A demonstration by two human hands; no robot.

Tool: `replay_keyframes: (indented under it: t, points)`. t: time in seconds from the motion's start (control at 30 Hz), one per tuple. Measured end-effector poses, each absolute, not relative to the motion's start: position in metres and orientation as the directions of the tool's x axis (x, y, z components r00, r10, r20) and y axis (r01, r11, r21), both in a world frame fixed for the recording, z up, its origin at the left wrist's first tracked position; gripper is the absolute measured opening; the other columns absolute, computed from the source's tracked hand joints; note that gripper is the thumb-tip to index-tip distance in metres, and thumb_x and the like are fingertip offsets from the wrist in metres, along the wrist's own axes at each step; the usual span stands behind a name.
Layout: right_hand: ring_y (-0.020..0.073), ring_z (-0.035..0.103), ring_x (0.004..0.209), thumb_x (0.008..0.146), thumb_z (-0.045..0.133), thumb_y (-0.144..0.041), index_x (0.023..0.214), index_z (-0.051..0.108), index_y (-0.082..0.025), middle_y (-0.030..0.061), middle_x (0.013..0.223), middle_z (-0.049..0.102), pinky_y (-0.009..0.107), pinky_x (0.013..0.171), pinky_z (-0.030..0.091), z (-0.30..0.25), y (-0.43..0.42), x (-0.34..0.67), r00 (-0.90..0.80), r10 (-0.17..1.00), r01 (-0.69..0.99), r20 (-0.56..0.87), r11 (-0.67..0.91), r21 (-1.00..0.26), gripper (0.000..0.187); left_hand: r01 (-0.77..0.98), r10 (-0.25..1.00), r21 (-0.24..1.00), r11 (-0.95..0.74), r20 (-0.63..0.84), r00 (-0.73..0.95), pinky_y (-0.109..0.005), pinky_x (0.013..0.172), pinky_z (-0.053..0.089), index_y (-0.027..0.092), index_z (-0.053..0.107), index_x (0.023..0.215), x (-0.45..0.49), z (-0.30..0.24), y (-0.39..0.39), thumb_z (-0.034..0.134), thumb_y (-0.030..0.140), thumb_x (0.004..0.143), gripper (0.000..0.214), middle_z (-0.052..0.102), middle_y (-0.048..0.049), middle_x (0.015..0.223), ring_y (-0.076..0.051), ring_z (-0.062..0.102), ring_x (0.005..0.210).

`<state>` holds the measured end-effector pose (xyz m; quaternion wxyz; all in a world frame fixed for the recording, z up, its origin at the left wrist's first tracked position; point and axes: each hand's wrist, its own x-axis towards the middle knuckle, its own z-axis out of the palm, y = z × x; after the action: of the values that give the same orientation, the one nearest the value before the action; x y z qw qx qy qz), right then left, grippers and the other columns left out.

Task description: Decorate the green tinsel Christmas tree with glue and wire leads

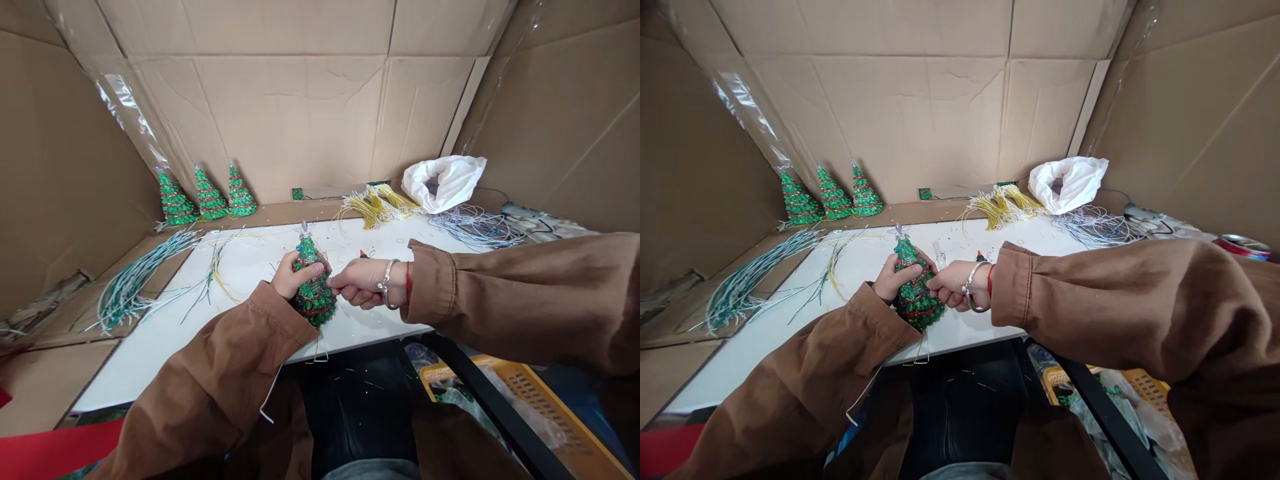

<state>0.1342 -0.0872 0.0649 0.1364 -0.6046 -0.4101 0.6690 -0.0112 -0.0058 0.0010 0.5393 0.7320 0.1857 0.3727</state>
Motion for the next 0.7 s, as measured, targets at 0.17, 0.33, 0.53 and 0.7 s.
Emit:
replay_keyframes:
  t: [0.17, 0.33, 0.53, 0.7]
  points:
    - [0.0022, 0.022, 0.024, 0.092, 0.038, -0.022, 0.062, 0.040, -0.017, -0.0111, 0.035, 0.026, 0.014, 0.026, 0.013, 0.065, -0.086, 0.132, -0.175, 0.722, 0.423, -0.669, -0.558, -0.714, 0.031, -0.130, 0.683, 0.932, -0.339, 0.339, 0.647, -0.028, 0.064, 0.046, 0.011, 0.063, 0.072, -0.012, 0.001, -0.007, 0.068, 0.042, 0.065, 0.033, 0.063, -0.0051, 0.069, -0.016, 0.058, 0.066]
    - [0.0022, 0.021, 0.024, 0.093, 0.037, -0.023, 0.063, 0.039, -0.018, -0.0118, 0.036, 0.025, 0.014, 0.027, 0.013, 0.060, -0.089, 0.135, -0.217, 0.729, 0.322, -0.649, -0.574, -0.753, 0.031, -0.133, 0.685, 0.936, -0.325, 0.330, 0.650, -0.029, 0.064, 0.046, 0.010, 0.064, 0.074, -0.011, 0.000, -0.006, 0.068, 0.043, 0.065, 0.034, 0.064, -0.0055, 0.069, -0.017, 0.059, 0.067]
    - [0.0023, 0.019, 0.025, 0.092, 0.036, -0.022, 0.062, 0.038, -0.018, -0.0118, 0.035, 0.025, 0.014, 0.027, 0.013, 0.062, -0.092, 0.137, -0.221, 0.724, 0.292, -0.653, -0.590, -0.753, 0.031, -0.118, 0.698, 0.932, -0.343, 0.337, 0.632, -0.030, 0.067, 0.046, 0.011, 0.065, 0.074, -0.010, -0.001, -0.008, 0.067, 0.043, 0.066, 0.033, 0.065, -0.0059, 0.070, -0.017, 0.059, 0.068]
    - [0.0026, 0.018, 0.026, 0.089, 0.040, -0.020, 0.060, 0.039, -0.018, -0.0112, 0.033, 0.025, 0.015, 0.028, 0.012, 0.064, -0.103, 0.140, -0.198, 0.761, 0.370, -0.617, -0.525, -0.767, 0.029, -0.121, 0.712, 0.933, -0.338, 0.338, 0.616, -0.029, 0.063, 0.047, 0.011, 0.066, 0.073, -0.011, -0.002, -0.007, 0.067, 0.042, 0.066, 0.032, 0.065, -0.0061, 0.070, -0.016, 0.058, 0.064]
